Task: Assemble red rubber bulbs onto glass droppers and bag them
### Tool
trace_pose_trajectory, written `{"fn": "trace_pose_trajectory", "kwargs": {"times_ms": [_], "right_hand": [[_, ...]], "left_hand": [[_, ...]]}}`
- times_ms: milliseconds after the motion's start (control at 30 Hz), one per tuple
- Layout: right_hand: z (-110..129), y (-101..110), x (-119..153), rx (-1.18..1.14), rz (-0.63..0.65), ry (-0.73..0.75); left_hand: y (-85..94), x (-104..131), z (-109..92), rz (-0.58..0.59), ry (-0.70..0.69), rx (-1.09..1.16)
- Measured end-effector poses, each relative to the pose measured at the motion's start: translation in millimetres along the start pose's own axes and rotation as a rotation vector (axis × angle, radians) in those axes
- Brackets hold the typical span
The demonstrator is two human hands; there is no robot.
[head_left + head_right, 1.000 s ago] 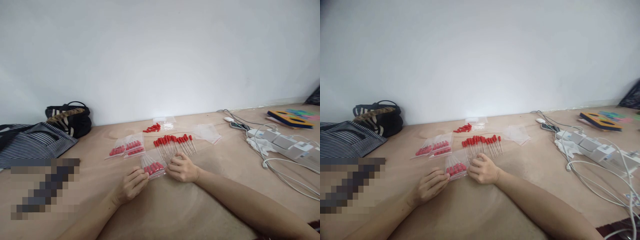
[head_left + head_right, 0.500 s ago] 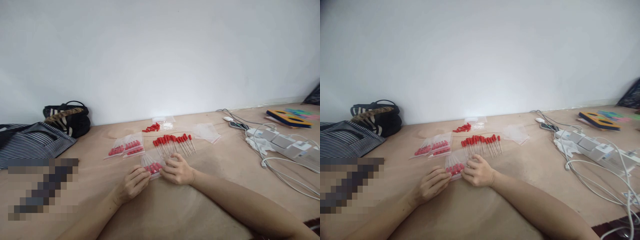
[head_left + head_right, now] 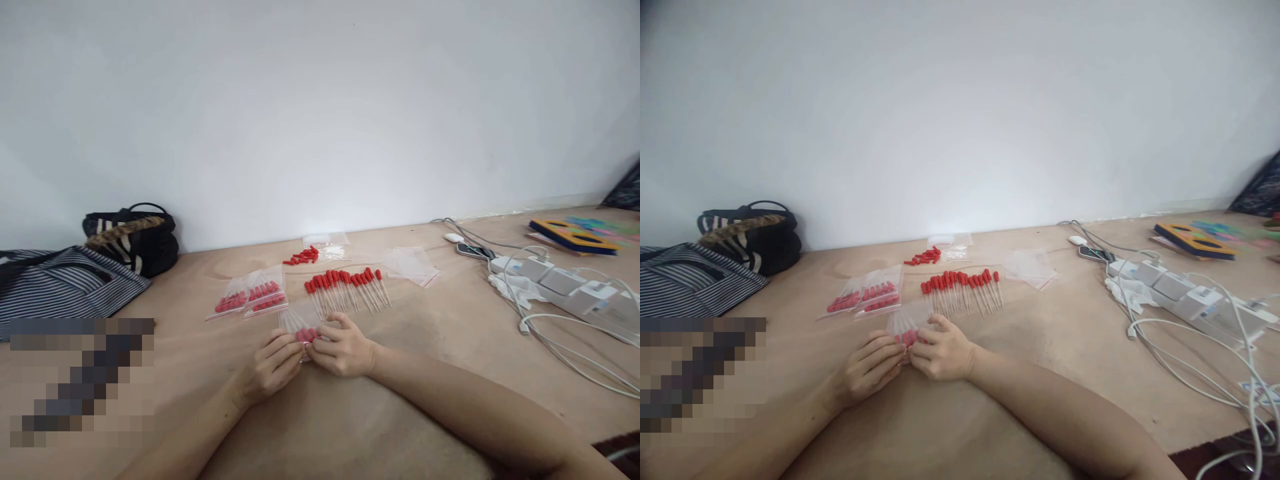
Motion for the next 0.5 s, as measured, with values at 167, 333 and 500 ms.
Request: {"fn": "trace_pose_trajectory", "kwargs": {"times_ms": [167,333,500], "right_hand": [[2.5,-1.6,0.1,-0.014,0.006,0.010],[-0.4,1.7,4.7,0.000,0.024,-0.001],[-9.0,8.9,11.3,0.053,0.024,-0.067]], "left_hand": [[2.3,-3.3,-1.8,0.000,-0.022,-0.009],[6.4,-0.3,-2.2,-0.009,-0.030,0.005],[13.1,8.7,1.0,0.017,0.019,-0.032]]}}
Point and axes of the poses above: each hand's wrist, its own x-axis away from the middle knuckle, its own y-axis out of the back of the hand, z = x × y, the point moved 5 cm from there along -x, towards the middle knuckle, and after that the axes turned 3 degrees about -x, right-handed, at the moved point
